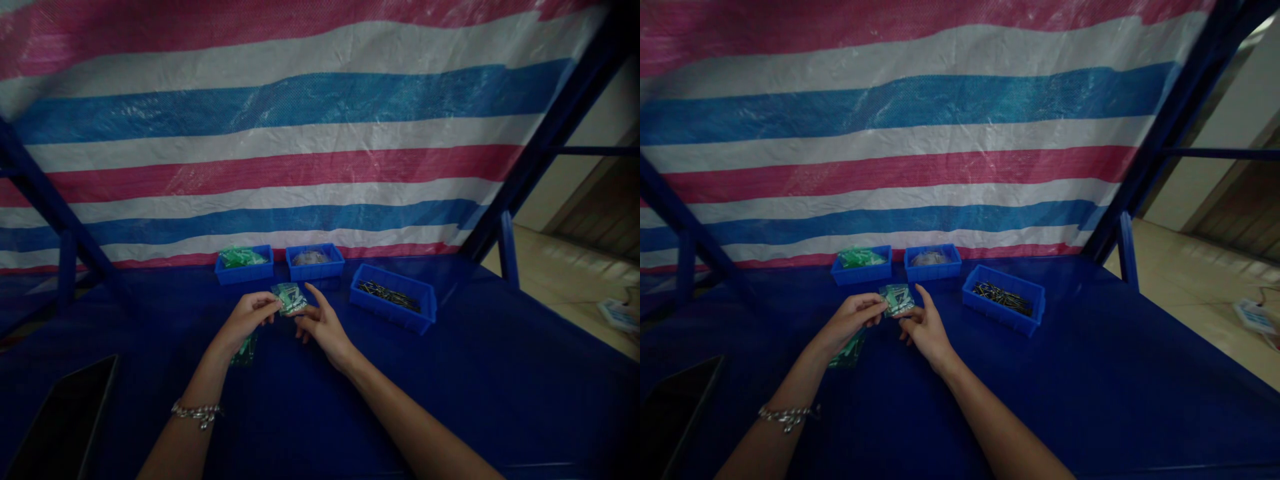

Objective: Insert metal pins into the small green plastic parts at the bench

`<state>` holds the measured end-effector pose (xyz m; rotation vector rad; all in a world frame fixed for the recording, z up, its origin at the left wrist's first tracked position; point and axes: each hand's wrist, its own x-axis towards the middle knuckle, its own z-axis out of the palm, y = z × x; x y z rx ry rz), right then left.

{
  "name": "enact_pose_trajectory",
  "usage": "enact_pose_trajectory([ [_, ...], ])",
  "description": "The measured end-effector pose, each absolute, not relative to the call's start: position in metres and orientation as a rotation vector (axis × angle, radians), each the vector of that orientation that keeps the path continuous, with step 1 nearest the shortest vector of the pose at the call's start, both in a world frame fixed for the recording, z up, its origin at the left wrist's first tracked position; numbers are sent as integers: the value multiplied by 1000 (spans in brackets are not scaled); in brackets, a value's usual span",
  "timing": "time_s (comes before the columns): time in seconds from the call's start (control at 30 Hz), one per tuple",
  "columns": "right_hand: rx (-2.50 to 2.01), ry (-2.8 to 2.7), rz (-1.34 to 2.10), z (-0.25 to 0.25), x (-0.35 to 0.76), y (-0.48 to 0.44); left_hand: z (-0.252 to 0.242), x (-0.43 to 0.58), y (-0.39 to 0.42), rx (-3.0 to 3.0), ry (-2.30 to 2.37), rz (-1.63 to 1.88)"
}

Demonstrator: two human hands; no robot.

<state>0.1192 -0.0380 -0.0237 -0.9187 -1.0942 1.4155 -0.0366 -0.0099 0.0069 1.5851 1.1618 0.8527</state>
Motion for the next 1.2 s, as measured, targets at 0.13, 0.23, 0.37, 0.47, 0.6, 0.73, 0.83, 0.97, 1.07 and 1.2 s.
enact_pose_trajectory([
  [0.13, -976, -1086, 1429, -24, 120, -36, 8, -36, -11, 1558, 1151, 916],
  [0.23, -955, -1127, 1418, -23, 120, -37, 7, -36, -11, 1552, 1137, 954],
  [0.37, -946, -1134, 1398, -24, 120, -38, 5, -36, -9, 1536, 1142, 964],
  [0.47, -944, -1139, 1395, -25, 121, -37, 4, -36, -9, 1527, 1147, 958],
  [0.6, -956, -1150, 1389, -25, 121, -35, 5, -35, -10, 1521, 1158, 950],
  [0.73, -970, -1142, 1395, -25, 121, -36, 7, -35, -11, 1525, 1159, 945],
  [0.83, -977, -1145, 1400, -24, 121, -37, 6, -34, -11, 1527, 1149, 947],
  [0.97, -978, -1157, 1403, -23, 121, -38, 6, -34, -11, 1524, 1152, 933],
  [1.07, -979, -1160, 1403, -22, 121, -39, 7, -34, -12, 1535, 1156, 869],
  [1.2, -980, -1169, 1402, -23, 121, -38, 11, -33, -13, 1570, 1154, 793],
])
